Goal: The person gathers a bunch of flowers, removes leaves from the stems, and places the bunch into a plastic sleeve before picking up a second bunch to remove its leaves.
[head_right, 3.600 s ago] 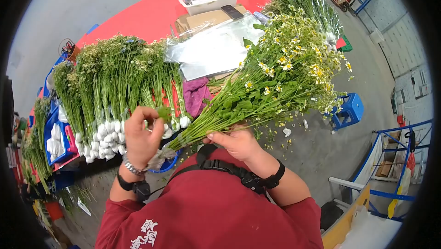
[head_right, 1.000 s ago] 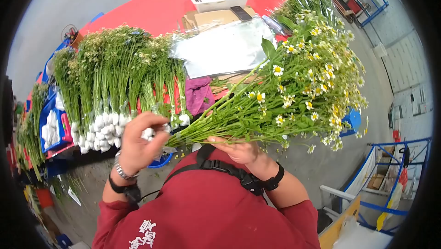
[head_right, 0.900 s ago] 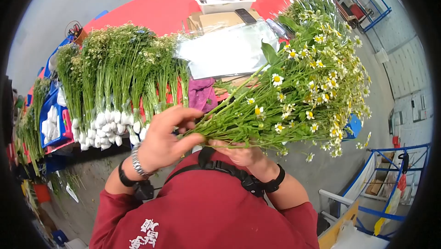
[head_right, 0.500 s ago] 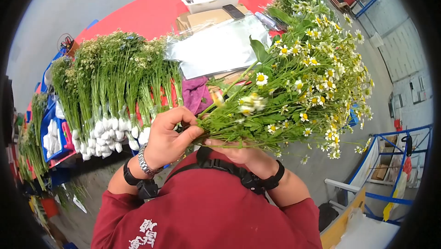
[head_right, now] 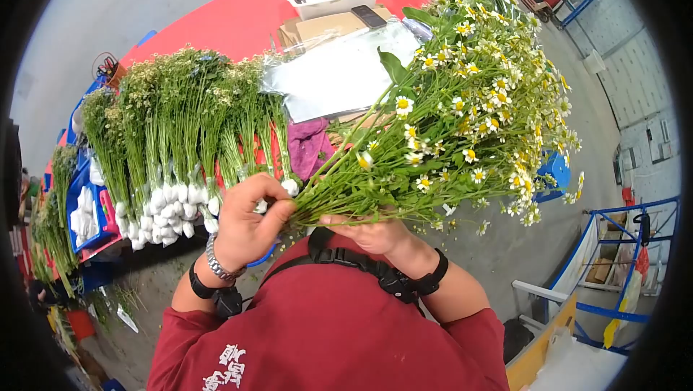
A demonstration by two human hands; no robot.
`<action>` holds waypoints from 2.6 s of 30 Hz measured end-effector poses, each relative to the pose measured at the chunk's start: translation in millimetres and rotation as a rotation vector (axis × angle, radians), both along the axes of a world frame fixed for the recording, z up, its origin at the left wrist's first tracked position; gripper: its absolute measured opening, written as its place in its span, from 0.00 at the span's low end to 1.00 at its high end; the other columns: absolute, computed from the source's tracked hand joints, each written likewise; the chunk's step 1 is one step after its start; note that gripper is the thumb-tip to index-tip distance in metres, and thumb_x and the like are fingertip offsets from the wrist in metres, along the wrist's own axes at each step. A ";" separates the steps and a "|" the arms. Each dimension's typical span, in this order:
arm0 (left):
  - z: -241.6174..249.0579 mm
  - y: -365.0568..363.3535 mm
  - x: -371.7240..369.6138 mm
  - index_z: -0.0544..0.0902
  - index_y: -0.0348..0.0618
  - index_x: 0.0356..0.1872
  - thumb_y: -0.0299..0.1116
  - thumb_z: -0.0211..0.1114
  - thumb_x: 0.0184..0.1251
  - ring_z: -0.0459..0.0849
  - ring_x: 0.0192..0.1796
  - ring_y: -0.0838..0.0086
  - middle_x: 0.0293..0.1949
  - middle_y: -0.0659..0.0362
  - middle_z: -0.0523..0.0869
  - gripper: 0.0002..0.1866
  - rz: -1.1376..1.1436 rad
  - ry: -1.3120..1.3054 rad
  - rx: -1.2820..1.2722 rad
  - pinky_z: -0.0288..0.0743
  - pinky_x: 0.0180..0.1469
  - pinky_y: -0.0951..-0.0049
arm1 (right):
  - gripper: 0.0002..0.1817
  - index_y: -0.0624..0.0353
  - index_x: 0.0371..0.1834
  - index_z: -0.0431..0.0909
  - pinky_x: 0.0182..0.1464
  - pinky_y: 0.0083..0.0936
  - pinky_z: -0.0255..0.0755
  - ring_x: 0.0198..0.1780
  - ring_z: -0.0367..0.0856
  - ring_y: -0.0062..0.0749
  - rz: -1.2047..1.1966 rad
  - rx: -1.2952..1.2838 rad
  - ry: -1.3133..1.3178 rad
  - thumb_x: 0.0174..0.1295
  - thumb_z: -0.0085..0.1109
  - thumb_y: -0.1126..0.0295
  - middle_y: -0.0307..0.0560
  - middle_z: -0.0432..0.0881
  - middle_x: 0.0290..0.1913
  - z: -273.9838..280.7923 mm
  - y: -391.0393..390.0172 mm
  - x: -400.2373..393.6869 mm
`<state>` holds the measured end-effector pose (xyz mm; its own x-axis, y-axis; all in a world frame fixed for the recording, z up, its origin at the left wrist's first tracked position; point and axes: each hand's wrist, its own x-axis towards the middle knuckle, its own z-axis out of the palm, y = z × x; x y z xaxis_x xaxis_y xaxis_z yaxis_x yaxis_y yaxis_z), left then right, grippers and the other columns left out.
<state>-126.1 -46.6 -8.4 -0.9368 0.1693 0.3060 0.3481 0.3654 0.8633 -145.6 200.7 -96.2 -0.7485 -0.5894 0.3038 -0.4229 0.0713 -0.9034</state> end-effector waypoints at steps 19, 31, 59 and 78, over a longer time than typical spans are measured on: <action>17.8 27.3 -23.3 0.84 0.40 0.41 0.22 0.72 0.61 0.78 0.28 0.77 0.31 0.61 0.83 0.08 -0.179 0.099 -0.067 0.72 0.32 0.74 | 0.18 0.47 0.61 0.85 0.64 0.36 0.76 0.61 0.83 0.38 -0.002 0.086 0.188 0.67 0.66 0.65 0.41 0.85 0.60 8.4 5.9 6.9; 29.6 37.2 -21.5 0.80 0.37 0.35 0.24 0.65 0.69 0.76 0.27 0.87 0.26 0.66 0.80 0.03 -0.175 -0.269 0.390 0.72 0.29 0.78 | 0.18 0.43 0.63 0.84 0.64 0.28 0.76 0.59 0.84 0.28 0.024 0.122 0.037 0.72 0.58 0.67 0.33 0.86 0.61 -24.7 19.0 23.0; 34.5 42.7 -48.4 0.80 0.39 0.36 0.25 0.68 0.62 0.80 0.30 0.62 0.28 0.55 0.80 0.05 -0.336 0.087 -0.091 0.74 0.36 0.66 | 0.14 0.59 0.56 0.81 0.53 0.32 0.80 0.49 0.85 0.30 0.012 -0.264 -0.640 0.74 0.63 0.63 0.39 0.87 0.49 30.3 -10.6 5.2; 62.8 46.3 -63.8 0.81 0.37 0.39 0.24 0.69 0.71 0.79 0.33 0.86 0.33 0.66 0.84 0.04 -0.247 -0.313 0.479 0.73 0.37 0.82 | 0.19 0.58 0.50 0.85 0.47 0.30 0.78 0.43 0.84 0.27 0.176 0.152 -0.826 0.75 0.59 0.52 0.40 0.89 0.42 39.7 -27.9 15.3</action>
<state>-189.9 -0.3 54.4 -0.9452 0.3041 0.1188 0.0766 -0.1469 0.9862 -130.2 172.9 -56.5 -0.5890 -0.7075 -0.3905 0.3501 0.2121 -0.9124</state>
